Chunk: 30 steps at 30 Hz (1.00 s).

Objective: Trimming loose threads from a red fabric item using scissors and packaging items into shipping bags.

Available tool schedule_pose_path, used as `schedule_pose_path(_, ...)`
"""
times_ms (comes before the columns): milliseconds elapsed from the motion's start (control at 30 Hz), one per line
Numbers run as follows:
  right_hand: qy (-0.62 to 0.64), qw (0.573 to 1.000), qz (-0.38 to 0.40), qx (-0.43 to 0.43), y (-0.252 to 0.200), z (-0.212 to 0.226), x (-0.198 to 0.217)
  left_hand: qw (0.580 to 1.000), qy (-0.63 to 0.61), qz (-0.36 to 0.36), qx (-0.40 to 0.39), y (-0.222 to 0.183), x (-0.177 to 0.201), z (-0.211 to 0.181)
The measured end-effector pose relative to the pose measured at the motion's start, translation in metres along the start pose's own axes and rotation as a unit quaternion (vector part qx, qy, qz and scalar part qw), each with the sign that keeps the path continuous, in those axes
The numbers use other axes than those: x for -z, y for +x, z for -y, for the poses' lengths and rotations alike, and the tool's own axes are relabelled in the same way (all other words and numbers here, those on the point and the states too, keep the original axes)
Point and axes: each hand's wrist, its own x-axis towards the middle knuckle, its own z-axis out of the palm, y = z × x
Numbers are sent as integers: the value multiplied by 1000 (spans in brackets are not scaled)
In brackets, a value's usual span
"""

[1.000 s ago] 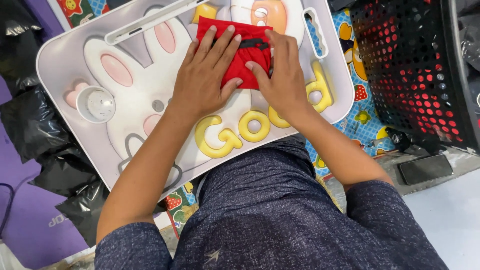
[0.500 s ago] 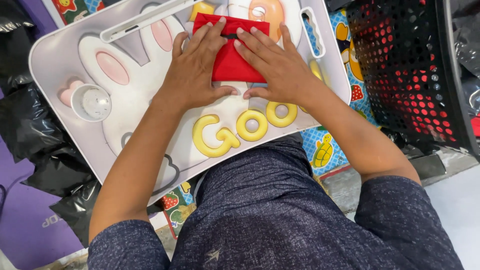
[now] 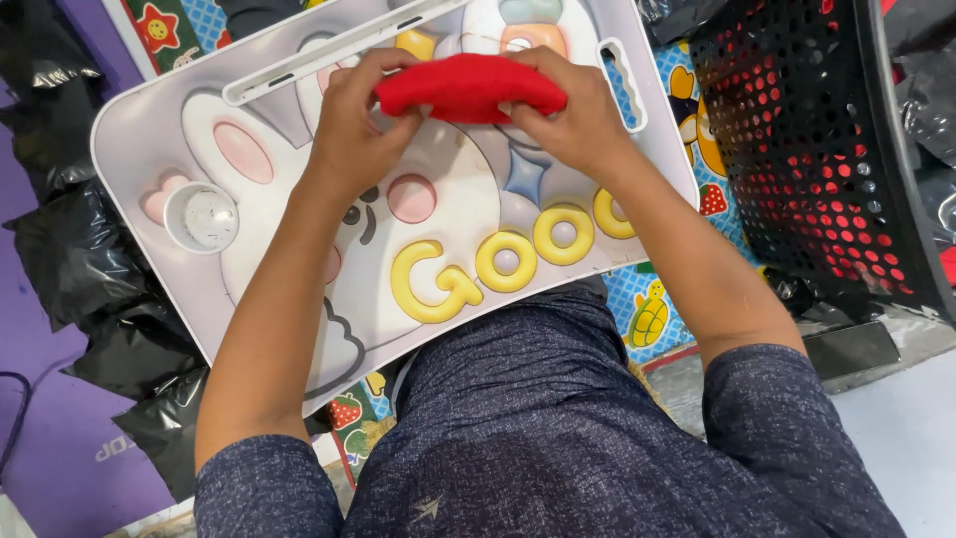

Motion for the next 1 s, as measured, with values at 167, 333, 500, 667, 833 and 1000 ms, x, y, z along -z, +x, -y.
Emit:
schedule_pose_path(167, 199, 967, -22, -158, 0, -8, -6, 966, -194, -107, 133, 1, -8, -6)
schedule_pose_path(333, 286, 923, 9, -258, -9, -19, -16, 945, -248, -40, 211, -10, -19, -2)
schedule_pose_path(500, 304, 913, 42, -270, -12, -7, -12, 946, -144, -41, 287, -14, -18, -9)
schedule_pose_path(667, 289, 919, 32, -266, -15, -1, -16, 923, -118, -3, 366, -14, -12, -15)
schedule_pose_path(833, 260, 925, 18, -276, -13, 3, -19, 953, 7, -79, 292, -19, -10, -29)
schedule_pose_path(1000, 224, 932, 17, -285, -8, 13, -17, 980, 127, -150, 38, -6, -16, -71)
